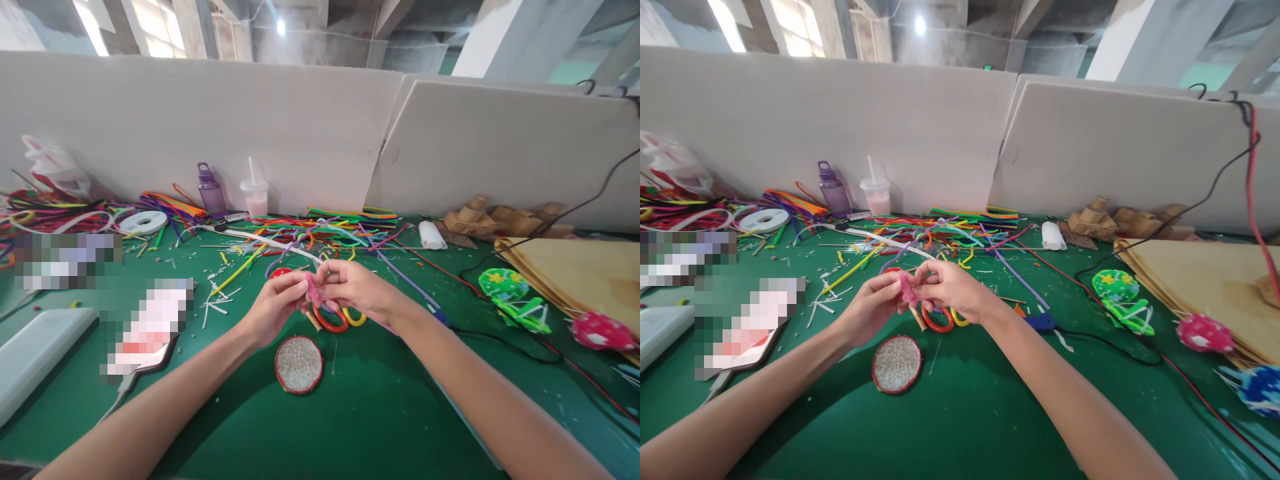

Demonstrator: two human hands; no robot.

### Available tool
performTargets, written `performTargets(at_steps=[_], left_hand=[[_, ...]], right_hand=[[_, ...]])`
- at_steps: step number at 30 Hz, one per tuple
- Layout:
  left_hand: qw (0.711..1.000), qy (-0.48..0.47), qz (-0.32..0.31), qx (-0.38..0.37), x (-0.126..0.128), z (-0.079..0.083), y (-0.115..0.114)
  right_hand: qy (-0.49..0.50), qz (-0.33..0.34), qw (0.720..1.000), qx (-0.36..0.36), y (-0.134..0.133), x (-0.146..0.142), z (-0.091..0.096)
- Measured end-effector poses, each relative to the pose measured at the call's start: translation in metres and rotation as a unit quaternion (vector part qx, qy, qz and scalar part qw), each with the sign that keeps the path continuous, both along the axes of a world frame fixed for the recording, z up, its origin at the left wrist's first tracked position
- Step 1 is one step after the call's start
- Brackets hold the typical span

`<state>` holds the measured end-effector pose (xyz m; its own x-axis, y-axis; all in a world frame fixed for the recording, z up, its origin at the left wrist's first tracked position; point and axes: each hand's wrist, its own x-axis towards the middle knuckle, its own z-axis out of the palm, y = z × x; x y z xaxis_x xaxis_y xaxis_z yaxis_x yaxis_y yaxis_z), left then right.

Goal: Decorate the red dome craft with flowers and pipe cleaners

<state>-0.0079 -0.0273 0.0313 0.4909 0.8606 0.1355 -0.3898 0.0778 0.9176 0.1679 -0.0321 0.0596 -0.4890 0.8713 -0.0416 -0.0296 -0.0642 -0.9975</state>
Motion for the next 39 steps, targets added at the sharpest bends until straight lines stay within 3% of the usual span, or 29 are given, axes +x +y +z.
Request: performTargets(at_steps=[6, 9, 14, 20, 27, 32, 39], left_hand=[[1.000, -0.012, 0.024, -0.001, 0.000, 0.001, 0.001], [0.999, -0.026, 0.023, -0.016, -0.002, 0.001, 0.004], [0.996, -0.068, 0.017, -0.057, -0.006, 0.000, 0.007], [0.994, -0.072, -0.001, -0.085, -0.004, -0.002, 0.007], [0.996, -0.044, -0.025, -0.077, -0.003, -0.005, 0.006], [0.995, -0.039, -0.039, -0.089, -0.003, -0.007, 0.006], [0.993, -0.051, -0.083, -0.072, -0.002, -0.008, 0.005]], right_hand=[[-0.087, 0.031, 0.994, 0.063, -0.001, 0.012, 0.015], [-0.126, 0.086, 0.985, 0.075, -0.003, 0.035, 0.031], [-0.088, 0.126, 0.984, 0.090, -0.001, 0.079, 0.041], [-0.018, 0.071, 0.990, 0.123, 0.005, 0.072, 0.031], [0.051, -0.061, 0.986, 0.145, 0.004, 0.042, 0.030], [0.094, -0.174, 0.966, 0.165, 0.007, 0.033, 0.027], [0.100, -0.207, 0.960, 0.158, 0.008, 0.031, 0.025]])
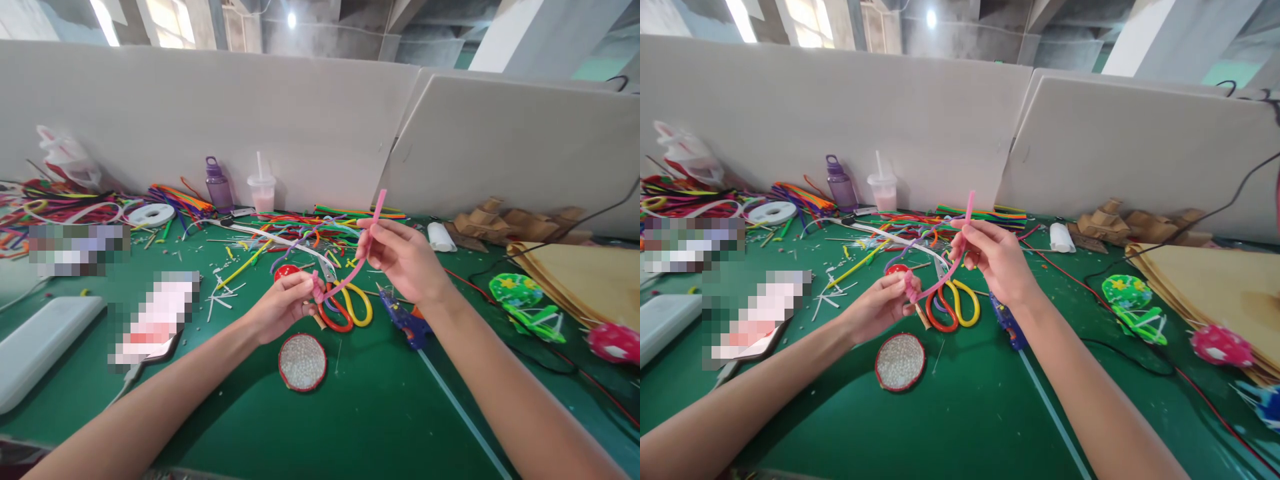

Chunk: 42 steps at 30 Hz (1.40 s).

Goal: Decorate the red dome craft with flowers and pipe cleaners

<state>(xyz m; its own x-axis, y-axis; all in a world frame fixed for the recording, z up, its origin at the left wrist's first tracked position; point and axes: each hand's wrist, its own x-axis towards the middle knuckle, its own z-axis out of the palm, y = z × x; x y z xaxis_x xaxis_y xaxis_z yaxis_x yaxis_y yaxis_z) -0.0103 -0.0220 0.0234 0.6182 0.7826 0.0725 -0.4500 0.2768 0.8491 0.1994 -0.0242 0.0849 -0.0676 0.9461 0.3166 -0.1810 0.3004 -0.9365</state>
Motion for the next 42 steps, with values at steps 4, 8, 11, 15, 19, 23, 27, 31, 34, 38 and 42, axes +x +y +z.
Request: performTargets(at_steps=[4, 8, 11, 15, 19, 23, 27, 31, 34, 38, 42], left_hand=[[1.000, -0.005, 0.008, -0.009, 0.000, -0.002, 0.001], [1.000, 0.003, 0.017, -0.018, -0.001, -0.002, 0.002], [1.000, 0.000, 0.015, -0.012, -0.002, -0.001, 0.001], [1.000, -0.001, 0.009, -0.009, -0.001, -0.001, 0.000], [1.000, 0.004, 0.002, -0.013, -0.001, -0.001, 0.001], [1.000, -0.006, 0.000, -0.011, -0.001, -0.002, 0.002], [1.000, -0.010, 0.001, -0.010, 0.000, -0.002, 0.000], [1.000, -0.012, -0.003, -0.010, 0.000, -0.003, 0.000], [1.000, -0.006, -0.011, -0.007, 0.000, -0.003, 0.000], [1.000, -0.002, -0.027, 0.004, -0.001, -0.003, -0.001], [0.999, 0.000, -0.039, 0.015, 0.000, -0.002, -0.003]], right_hand=[[0.003, -0.008, 1.000, -0.002, 0.001, 0.000, -0.001], [-0.003, -0.016, 1.000, 0.005, 0.001, 0.000, -0.001], [-0.027, -0.032, 0.999, 0.021, 0.000, 0.001, 0.000], [-0.060, -0.050, 0.996, 0.037, -0.001, 0.001, 0.000], [-0.091, -0.060, 0.993, 0.055, -0.001, -0.002, -0.001], [-0.139, -0.068, 0.984, 0.088, -0.003, -0.006, -0.001], [-0.209, -0.063, 0.970, 0.107, -0.008, -0.010, 0.001], [-0.284, -0.055, 0.951, 0.107, -0.016, -0.016, 0.004], [-0.308, -0.040, 0.943, 0.116, -0.019, -0.018, 0.005], [-0.309, -0.018, 0.943, 0.124, -0.021, -0.019, 0.003], [-0.329, 0.013, 0.940, 0.086, -0.024, -0.021, 0.005]])
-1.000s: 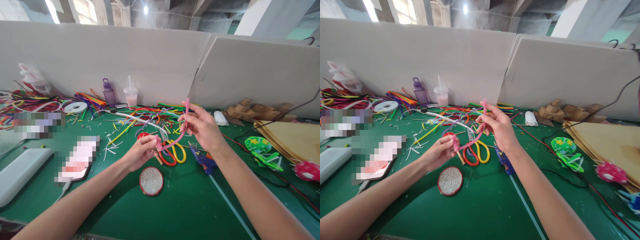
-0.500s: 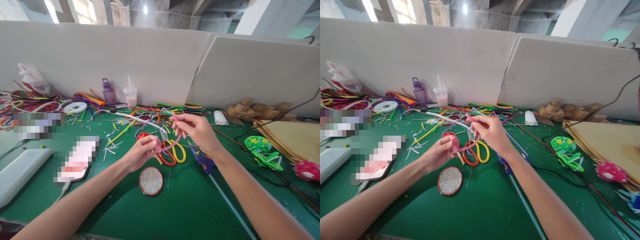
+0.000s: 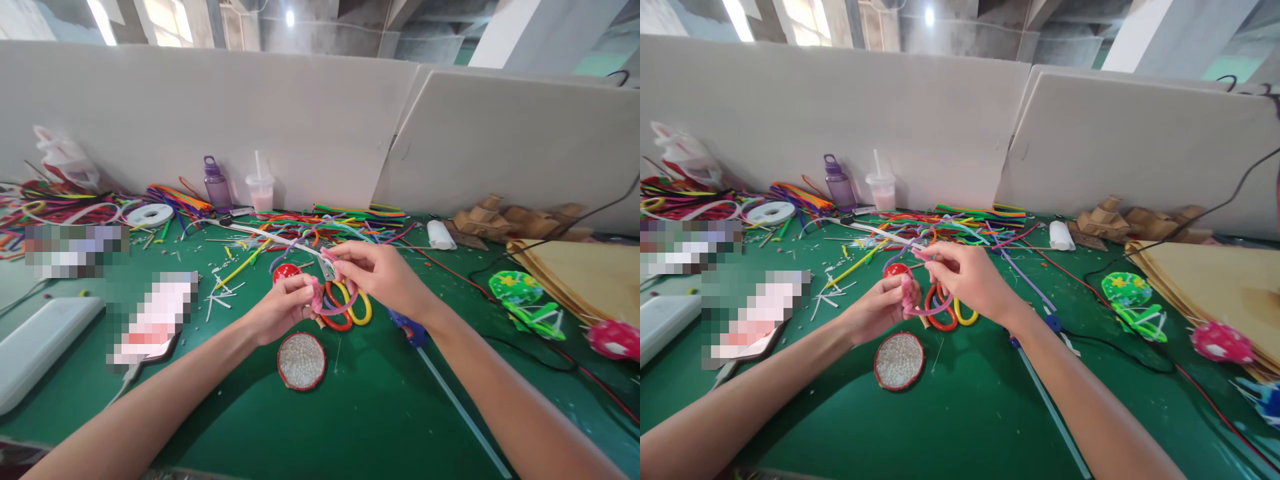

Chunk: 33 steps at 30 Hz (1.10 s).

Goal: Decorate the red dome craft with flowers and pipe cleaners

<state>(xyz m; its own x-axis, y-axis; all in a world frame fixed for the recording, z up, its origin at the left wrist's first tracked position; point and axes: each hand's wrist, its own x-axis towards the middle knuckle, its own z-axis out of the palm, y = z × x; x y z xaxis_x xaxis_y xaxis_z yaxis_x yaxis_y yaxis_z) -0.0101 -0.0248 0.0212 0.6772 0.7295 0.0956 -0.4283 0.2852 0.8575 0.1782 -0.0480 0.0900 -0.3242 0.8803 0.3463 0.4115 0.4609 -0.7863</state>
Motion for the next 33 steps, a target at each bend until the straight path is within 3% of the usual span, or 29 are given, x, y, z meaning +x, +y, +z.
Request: performTargets(at_steps=[5, 15, 24, 33], left_hand=[[0.999, 0.014, -0.032, 0.008, 0.001, 0.000, 0.000], [0.998, 0.041, -0.043, 0.025, 0.000, 0.000, -0.001], [0.999, 0.027, -0.042, -0.001, 0.001, 0.003, -0.002], [1.000, 0.003, -0.019, -0.013, 0.002, 0.004, -0.003]], right_hand=[[-0.068, 0.060, 0.995, -0.048, -0.004, -0.005, 0.000], [-0.042, 0.092, 0.994, -0.043, 0.000, -0.006, -0.007], [-0.038, 0.094, 0.994, 0.046, 0.004, -0.003, -0.009], [-0.029, 0.076, 0.995, 0.053, 0.003, -0.002, -0.009]])
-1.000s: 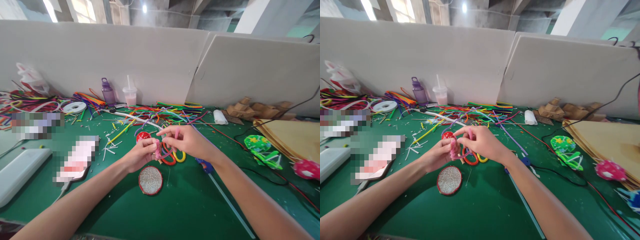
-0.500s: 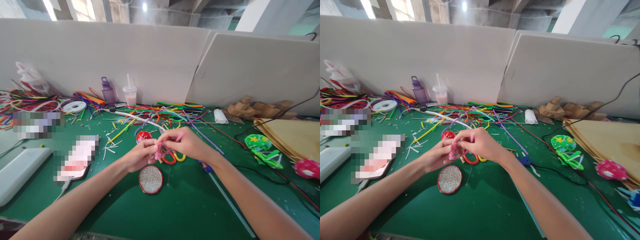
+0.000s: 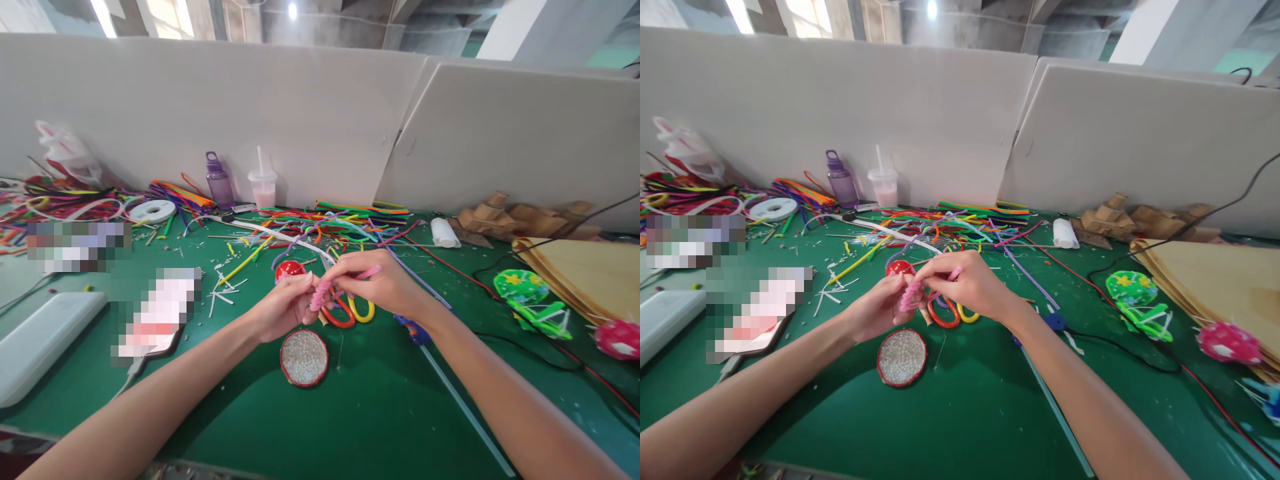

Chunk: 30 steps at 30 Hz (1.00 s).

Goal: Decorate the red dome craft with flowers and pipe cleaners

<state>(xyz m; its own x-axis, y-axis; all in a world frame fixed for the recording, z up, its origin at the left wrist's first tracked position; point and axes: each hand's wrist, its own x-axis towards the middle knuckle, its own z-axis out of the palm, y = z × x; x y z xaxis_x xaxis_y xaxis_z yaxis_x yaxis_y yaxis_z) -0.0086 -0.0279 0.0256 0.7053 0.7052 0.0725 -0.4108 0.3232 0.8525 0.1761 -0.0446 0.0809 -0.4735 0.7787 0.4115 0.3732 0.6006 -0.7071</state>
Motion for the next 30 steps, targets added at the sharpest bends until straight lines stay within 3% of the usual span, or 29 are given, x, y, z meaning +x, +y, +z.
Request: performTargets(at_steps=[15, 23, 30], left_hand=[[0.999, 0.050, 0.020, 0.007, -0.0005, 0.0020, -0.0003], [0.998, 0.052, 0.021, 0.018, -0.0013, -0.0022, 0.0011], [0.999, 0.039, 0.012, 0.010, -0.0001, -0.0015, 0.0006]], right_hand=[[-0.043, 0.003, 0.999, 0.020, -0.0031, 0.0009, 0.0033], [-0.077, 0.032, 0.984, 0.155, -0.0028, 0.0000, -0.0015], [-0.100, 0.043, 0.983, 0.148, -0.0017, 0.0033, -0.0026]])
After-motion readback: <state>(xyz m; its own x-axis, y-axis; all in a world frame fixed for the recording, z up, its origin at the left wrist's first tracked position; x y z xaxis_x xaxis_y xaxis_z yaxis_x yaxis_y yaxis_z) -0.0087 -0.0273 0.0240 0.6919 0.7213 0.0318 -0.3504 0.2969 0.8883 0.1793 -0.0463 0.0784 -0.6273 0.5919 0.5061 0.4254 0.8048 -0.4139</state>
